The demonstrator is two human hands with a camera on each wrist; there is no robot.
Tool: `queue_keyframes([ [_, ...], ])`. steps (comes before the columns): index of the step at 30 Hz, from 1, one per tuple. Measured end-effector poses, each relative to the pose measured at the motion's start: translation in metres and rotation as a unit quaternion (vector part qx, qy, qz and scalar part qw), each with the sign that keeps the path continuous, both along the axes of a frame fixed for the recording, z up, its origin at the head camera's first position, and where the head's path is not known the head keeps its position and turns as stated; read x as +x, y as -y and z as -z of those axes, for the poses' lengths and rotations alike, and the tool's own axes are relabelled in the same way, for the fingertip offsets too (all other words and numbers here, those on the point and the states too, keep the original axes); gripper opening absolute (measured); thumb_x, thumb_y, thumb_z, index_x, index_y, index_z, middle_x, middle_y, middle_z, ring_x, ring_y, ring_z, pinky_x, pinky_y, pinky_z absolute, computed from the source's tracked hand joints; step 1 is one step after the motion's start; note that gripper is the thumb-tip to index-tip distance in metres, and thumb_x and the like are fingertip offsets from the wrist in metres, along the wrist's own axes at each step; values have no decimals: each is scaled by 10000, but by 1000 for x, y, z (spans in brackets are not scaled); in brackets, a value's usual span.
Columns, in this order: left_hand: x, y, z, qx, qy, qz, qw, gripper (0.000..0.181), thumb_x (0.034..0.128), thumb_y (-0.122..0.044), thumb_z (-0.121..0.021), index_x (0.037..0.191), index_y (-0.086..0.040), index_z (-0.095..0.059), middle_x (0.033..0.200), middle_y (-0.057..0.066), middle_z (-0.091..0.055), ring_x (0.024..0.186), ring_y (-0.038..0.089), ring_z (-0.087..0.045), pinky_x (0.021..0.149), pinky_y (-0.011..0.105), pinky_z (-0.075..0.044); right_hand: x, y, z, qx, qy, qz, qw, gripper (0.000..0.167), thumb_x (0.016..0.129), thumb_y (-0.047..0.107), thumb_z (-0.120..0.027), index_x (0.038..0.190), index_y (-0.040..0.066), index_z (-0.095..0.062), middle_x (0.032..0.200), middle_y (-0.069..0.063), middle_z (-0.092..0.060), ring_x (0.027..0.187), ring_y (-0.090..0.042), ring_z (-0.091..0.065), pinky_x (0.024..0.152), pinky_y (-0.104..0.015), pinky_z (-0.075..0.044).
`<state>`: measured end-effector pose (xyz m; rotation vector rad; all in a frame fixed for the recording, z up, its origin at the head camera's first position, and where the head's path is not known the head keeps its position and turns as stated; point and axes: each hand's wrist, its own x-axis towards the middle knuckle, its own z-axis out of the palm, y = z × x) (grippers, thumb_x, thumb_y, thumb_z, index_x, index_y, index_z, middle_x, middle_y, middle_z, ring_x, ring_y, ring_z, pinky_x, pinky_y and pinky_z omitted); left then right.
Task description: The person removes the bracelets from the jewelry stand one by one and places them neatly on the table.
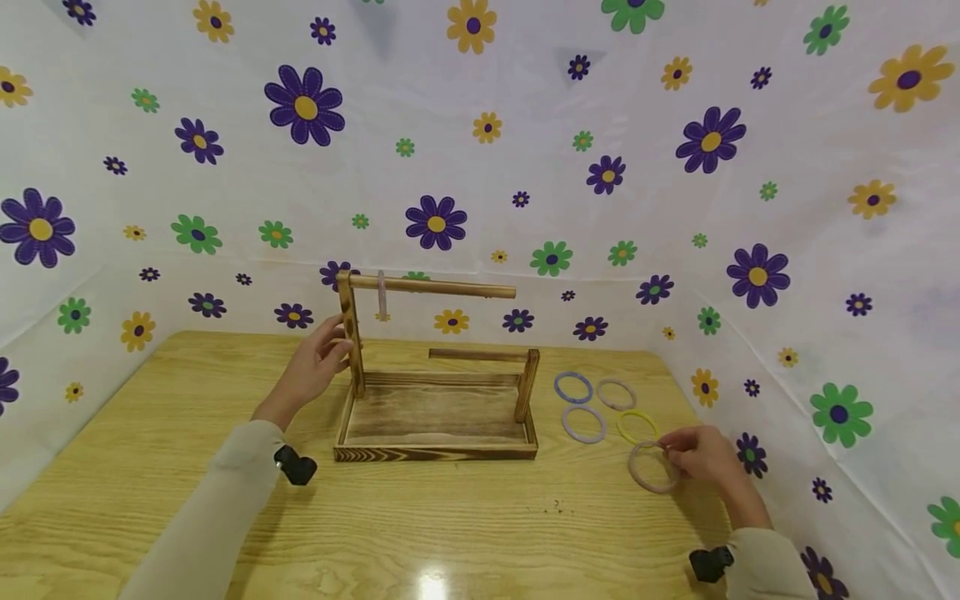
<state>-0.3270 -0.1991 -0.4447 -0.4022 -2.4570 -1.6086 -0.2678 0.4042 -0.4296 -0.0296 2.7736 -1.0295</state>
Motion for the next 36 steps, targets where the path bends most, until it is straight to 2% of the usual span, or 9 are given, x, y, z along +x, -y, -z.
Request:
queue_keyframes([
  [9, -1, 1, 1, -41, -19, -33, 10000, 562, 1119, -263, -447, 1646, -180, -270, 1441, 229, -539, 1297, 411, -600, 1062, 554, -561, -5, 0, 5, 304, 14, 82, 9995, 276, 960, -8, -629, 1193, -151, -669, 1117, -314, -709, 864, -174, -674, 678, -300, -627],
  [22, 2, 0, -2, 14, 22, 45, 10000, 578, 1117, -252, -457, 1651, -170, -252, 1461, 246, -524, 1325, 428, -579, 1083, 579, -540, -4, 1, 9, 358, -19, 124, 9993, 265, 953, -3, -663, 1169, -156, -678, 1085, -309, -718, 832, -164, -672, 665, -276, -616],
  [28, 2, 0, -2, -42, -12, 18, 10000, 572, 1117, -256, -460, 1648, -172, -265, 1453, 243, -535, 1321, 429, -583, 1069, 573, -552, -6, 0, 11, 359, -32, 227, 9991, 249, 932, 9, -690, 1129, -144, -704, 1018, -260, -745, 791, -148, -672, 644, -263, -611],
  [30, 5, -1, -6, -36, -1, 18, 10000, 563, 1119, -236, -453, 1645, -157, -268, 1446, 254, -537, 1318, 438, -583, 1069, 578, -549, -6, 0, 11, 336, -33, 262, 9991, 244, 924, 11, -701, 1114, -142, -711, 987, -232, -758, 770, -136, -674, 632, -257, -610],
  [35, 5, -1, -6, -74, 5, 9, 10000, 564, 1120, -233, -449, 1647, -154, -264, 1446, 257, -535, 1328, 441, -576, 1078, 585, -541, -6, 1, 10, 289, -15, 328, 9990, 232, 917, 9, -714, 1098, -135, -721, 955, -196, -771, 754, -123, -677, 624, -247, -608],
  [36, 2, 0, -3, -89, -22, 6, 10000, 565, 1119, -250, -452, 1647, -169, -266, 1445, 246, -539, 1329, 433, -579, 1078, 578, -544, -6, 1, 10, 313, -18, 326, 9990, 227, 918, 12, -715, 1095, -131, -724, 953, -190, -772, 755, -123, -676, 626, -245, -607],
])
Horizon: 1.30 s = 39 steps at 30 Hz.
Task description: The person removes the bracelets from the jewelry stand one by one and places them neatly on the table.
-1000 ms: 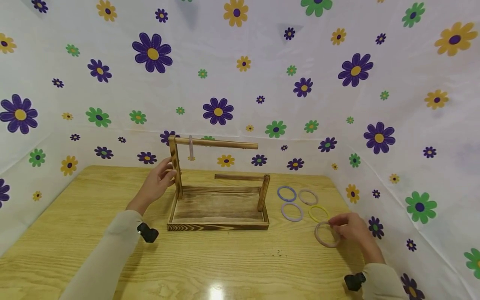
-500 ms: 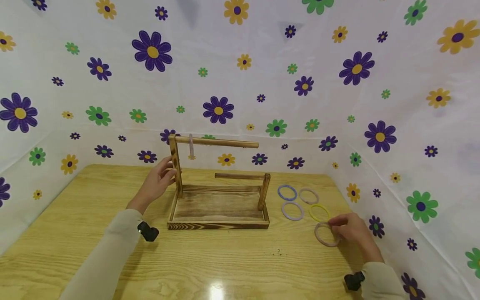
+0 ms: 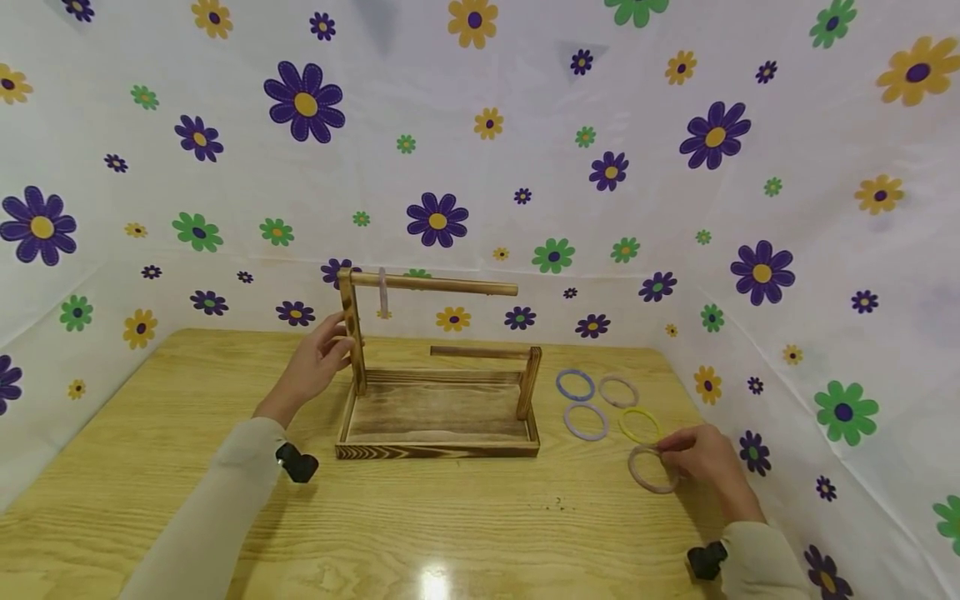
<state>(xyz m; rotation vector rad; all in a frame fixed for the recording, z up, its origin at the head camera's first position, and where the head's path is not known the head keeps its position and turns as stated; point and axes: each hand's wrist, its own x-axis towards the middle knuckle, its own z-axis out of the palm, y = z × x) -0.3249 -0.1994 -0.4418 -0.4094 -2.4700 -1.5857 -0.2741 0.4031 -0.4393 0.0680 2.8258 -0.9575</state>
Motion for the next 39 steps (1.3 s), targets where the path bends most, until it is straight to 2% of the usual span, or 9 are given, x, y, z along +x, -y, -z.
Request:
queue_keyframes([
  [6, 0, -1, -1, 19, 18, 4, 10000, 562, 1121, -249, -445, 1647, -173, -265, 1444, 248, -533, 1340, 436, -569, 1097, 566, -533, -2, 2, -2, 179, -37, -109, 9998, 239, 926, 54, -733, 1106, -104, -730, 1021, -229, -762, 798, -142, -680, 644, -252, -602],
  [11, 0, -1, -1, -30, 22, -5, 10000, 566, 1121, -259, -444, 1649, -171, -260, 1450, 248, -528, 1341, 436, -567, 1090, 572, -537, -4, 11, -12, 350, -346, -363, 9981, 262, 939, 105, -736, 1122, -82, -736, 1096, -255, -753, 862, -194, -708, 683, -275, -611],
  [16, -1, -1, 0, -32, 55, -5, 10000, 570, 1119, -271, -446, 1650, -178, -258, 1459, 245, -522, 1351, 435, -561, 1094, 569, -534, -6, 28, -25, 98, -467, -486, 9977, 331, 987, 162, -700, 1206, -86, -702, 1179, -269, -727, 908, -237, -738, 746, -341, -644],
  [20, -1, -1, 0, -29, 89, 2, 10000, 577, 1120, -269, -445, 1653, -172, -246, 1473, 244, -513, 1357, 434, -554, 1100, 566, -530, -9, 48, -32, -307, -578, -626, 9959, 363, 999, 171, -694, 1245, -97, -677, 1195, -272, -719, 922, -229, -749, 775, -352, -657],
  [23, -1, 0, 1, -10, 107, 6, 9999, 577, 1120, -260, -446, 1653, -169, -245, 1475, 244, -512, 1353, 434, -557, 1099, 567, -530, -12, 65, -38, -709, -712, -814, 9916, 351, 993, 142, -700, 1232, -114, -675, 1198, -295, -709, 896, -139, -747, 791, -349, -668],
  [27, -2, 0, 1, -4, 110, 2, 9999, 571, 1120, -262, -446, 1651, -177, -253, 1468, 237, -518, 1349, 428, -563, 1098, 561, -532, -17, 90, -47, -907, -864, -983, 9872, 333, 986, 131, -707, 1223, -101, -686, 1210, -292, -705, 864, -5, -702, 799, -329, -667],
  [35, -3, 0, 2, -17, 80, 4, 10000, 569, 1120, -265, -445, 1650, -176, -258, 1458, 242, -522, 1335, 428, -572, 1096, 559, -534, -29, 134, -68, -847, -948, -917, 9876, 322, 992, 203, -711, 1229, -14, -714, 1176, -216, -751, 848, -112, -735, 831, -360, -647],
  [39, -2, 0, 0, 28, 143, 13, 9999, 580, 1119, -245, -450, 1655, -172, -239, 1477, 247, -507, 1344, 435, -562, 1097, 568, -532, -33, 154, -75, -941, -1146, -1047, 9834, 287, 988, 174, -711, 1200, -20, -727, 1138, -216, -761, 867, -179, -754, 826, -364, -655],
])
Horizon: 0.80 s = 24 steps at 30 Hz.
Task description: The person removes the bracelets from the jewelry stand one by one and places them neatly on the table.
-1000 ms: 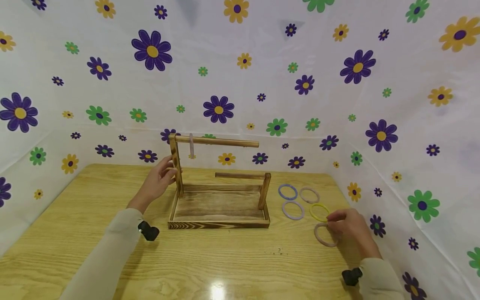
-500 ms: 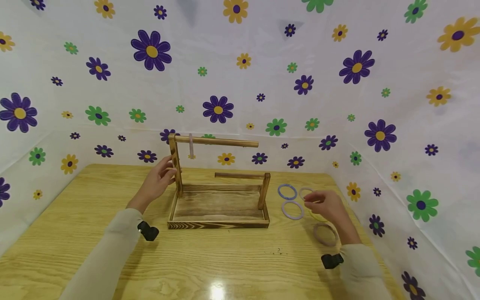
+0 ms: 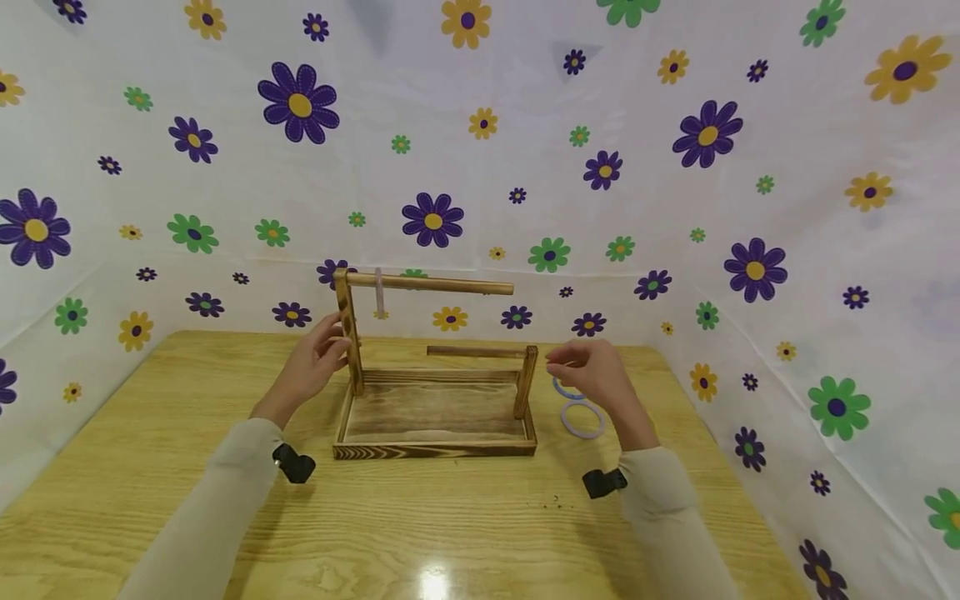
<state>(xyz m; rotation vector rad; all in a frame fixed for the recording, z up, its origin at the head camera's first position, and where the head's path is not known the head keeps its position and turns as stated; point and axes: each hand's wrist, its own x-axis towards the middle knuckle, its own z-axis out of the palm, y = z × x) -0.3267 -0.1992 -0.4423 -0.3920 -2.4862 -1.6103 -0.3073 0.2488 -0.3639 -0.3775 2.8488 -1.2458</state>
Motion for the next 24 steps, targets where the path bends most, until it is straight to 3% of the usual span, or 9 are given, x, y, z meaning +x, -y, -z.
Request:
queue_keyframes([
  [4, 1, 0, -1, 54, 54, 7, 10000, 594, 1121, -234, -447, 1661, -163, -213, 1506, 256, -483, 1367, 446, -539, 1105, 586, -519, -6, 18, -3, 184, -475, -106, 9986, 212, 973, 150, -723, 1111, -7, -761, 1047, -200, -779, 839, -208, -752, 741, -295, -638],
  [9, 1, 0, -1, 32, 24, -10, 10000, 588, 1119, -242, -450, 1658, -161, -228, 1486, 256, -500, 1349, 443, -554, 1096, 578, -529, -8, 30, -3, 561, -908, 93, 9942, 134, 961, 151, -732, 1018, 43, -788, 992, -168, -781, 779, -209, -720, 654, -251, -561],
  [13, -1, 0, 0, 9, -6, 13, 10000, 576, 1118, -266, -447, 1652, -176, -250, 1463, 250, -515, 1337, 436, -566, 1097, 562, -531, -8, 31, -3, 493, -846, 209, 9950, 133, 967, 150, -727, 1029, 46, -782, 1015, -180, -770, 791, -236, -729, 662, -287, -585],
  [19, -1, 0, 1, -8, 15, -5, 10000, 590, 1114, -294, -458, 1654, -186, -248, 1467, 239, -517, 1334, 428, -569, 1094, 554, -538, -7, 33, -11, 29, -680, 84, 9976, 174, 979, 154, -720, 1088, 26, -764, 1085, -215, -751, 862, -325, -774, 761, -400, -659],
  [24, -1, 0, -1, 0, -20, -1, 10000, 568, 1117, -265, -453, 1647, -188, -266, 1446, 239, -528, 1318, 429, -581, 1095, 547, -537, -7, 48, -20, -126, -709, -82, 9974, 184, 977, 147, -722, 1107, 21, -758, 1099, -212, -752, 902, -311, -770, 770, -352, -652],
])
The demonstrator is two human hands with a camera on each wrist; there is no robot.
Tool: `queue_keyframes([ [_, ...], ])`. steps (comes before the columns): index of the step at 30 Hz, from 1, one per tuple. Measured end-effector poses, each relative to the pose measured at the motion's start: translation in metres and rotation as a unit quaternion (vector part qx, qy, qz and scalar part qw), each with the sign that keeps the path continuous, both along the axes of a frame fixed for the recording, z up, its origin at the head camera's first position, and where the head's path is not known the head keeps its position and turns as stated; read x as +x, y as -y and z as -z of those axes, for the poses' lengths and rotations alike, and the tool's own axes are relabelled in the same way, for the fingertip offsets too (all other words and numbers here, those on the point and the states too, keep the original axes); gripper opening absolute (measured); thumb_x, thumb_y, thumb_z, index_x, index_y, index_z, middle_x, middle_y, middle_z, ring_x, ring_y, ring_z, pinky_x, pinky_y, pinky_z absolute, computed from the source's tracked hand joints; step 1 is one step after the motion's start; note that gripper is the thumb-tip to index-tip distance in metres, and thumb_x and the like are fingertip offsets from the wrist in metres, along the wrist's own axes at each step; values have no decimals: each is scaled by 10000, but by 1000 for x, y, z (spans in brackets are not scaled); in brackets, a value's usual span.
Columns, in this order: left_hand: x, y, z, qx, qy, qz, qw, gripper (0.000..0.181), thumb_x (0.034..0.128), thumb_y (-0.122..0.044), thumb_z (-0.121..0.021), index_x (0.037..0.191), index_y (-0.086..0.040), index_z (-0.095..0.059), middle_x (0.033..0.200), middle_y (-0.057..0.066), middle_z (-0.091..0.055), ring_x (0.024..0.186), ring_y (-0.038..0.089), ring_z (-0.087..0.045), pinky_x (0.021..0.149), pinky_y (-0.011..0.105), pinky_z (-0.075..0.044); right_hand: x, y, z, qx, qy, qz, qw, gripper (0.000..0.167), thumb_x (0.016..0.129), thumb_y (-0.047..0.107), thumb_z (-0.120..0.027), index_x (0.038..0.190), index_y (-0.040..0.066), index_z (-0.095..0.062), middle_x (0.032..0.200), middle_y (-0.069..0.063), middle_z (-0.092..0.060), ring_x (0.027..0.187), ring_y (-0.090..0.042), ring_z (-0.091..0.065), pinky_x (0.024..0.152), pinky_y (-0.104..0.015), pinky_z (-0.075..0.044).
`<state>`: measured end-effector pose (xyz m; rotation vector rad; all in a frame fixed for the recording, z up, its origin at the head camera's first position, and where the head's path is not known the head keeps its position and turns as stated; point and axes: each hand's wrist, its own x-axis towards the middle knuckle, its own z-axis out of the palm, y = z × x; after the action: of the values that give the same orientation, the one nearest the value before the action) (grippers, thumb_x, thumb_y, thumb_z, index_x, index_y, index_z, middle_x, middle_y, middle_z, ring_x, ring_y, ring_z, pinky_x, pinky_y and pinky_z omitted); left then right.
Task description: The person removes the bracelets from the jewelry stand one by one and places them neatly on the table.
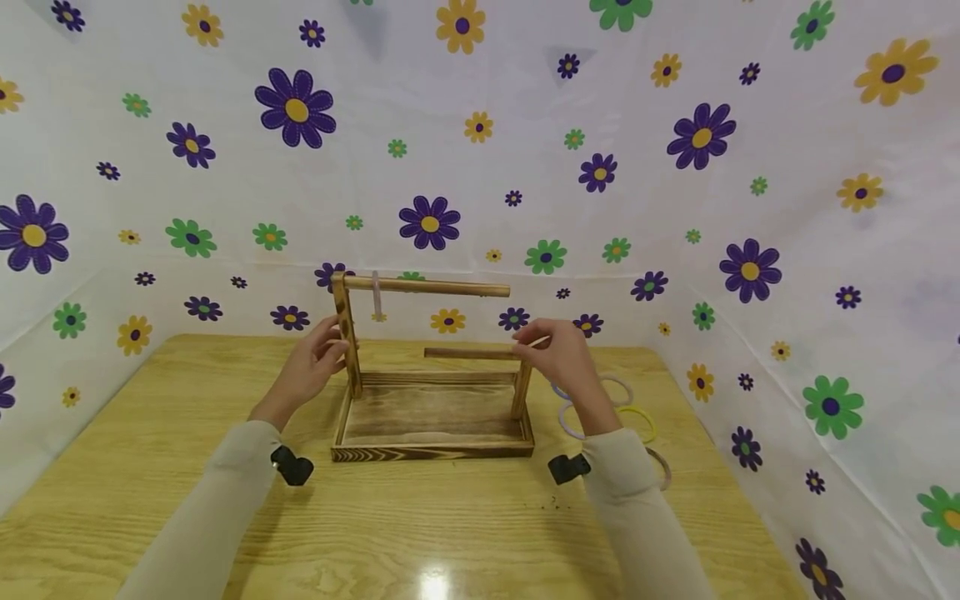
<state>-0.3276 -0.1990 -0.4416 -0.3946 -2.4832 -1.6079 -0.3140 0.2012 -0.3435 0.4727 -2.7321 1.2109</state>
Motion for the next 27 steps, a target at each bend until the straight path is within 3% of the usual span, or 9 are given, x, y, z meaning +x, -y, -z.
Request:
queue_keyframes([
  [9, -2, 0, 2, -60, -45, -30, 10000, 560, 1119, -257, -446, 1645, -180, -270, 1445, 241, -530, 1306, 431, -588, 1089, 554, -538, -4, 32, -14, -33, -132, -251, 9996, 161, 958, 138, -742, 1083, 40, -771, 1130, -165, -753, 901, -255, -754, 697, -267, -620],
  [16, -1, 0, 3, -221, -137, -56, 9996, 572, 1121, -271, -436, 1650, -155, -252, 1459, 256, -524, 1315, 444, -581, 1073, 570, -549, -4, 54, -24, -30, -295, -430, 9986, 156, 948, 118, -750, 1084, 44, -774, 1080, -165, -767, 899, -284, -738, 702, -274, -609],
  [21, 1, 0, 2, -62, 9, -25, 10000, 563, 1120, -254, -440, 1648, -180, -259, 1444, 245, -520, 1317, 429, -579, 1101, 548, -531, -5, 70, -27, -33, -431, -529, 9977, 160, 943, 121, -755, 1085, 51, -773, 1068, -161, -772, 871, -281, -736, 670, -251, -582],
  [27, 0, 0, 2, 4, 44, 4, 10000, 559, 1119, -277, -443, 1646, -218, -267, 1442, 233, -518, 1307, 419, -581, 1107, 553, -524, -6, 86, -29, -72, -568, -617, 9964, 185, 937, 119, -761, 1102, 36, -766, 1084, -161, -771, 917, -308, -749, 710, -336, -642],
])
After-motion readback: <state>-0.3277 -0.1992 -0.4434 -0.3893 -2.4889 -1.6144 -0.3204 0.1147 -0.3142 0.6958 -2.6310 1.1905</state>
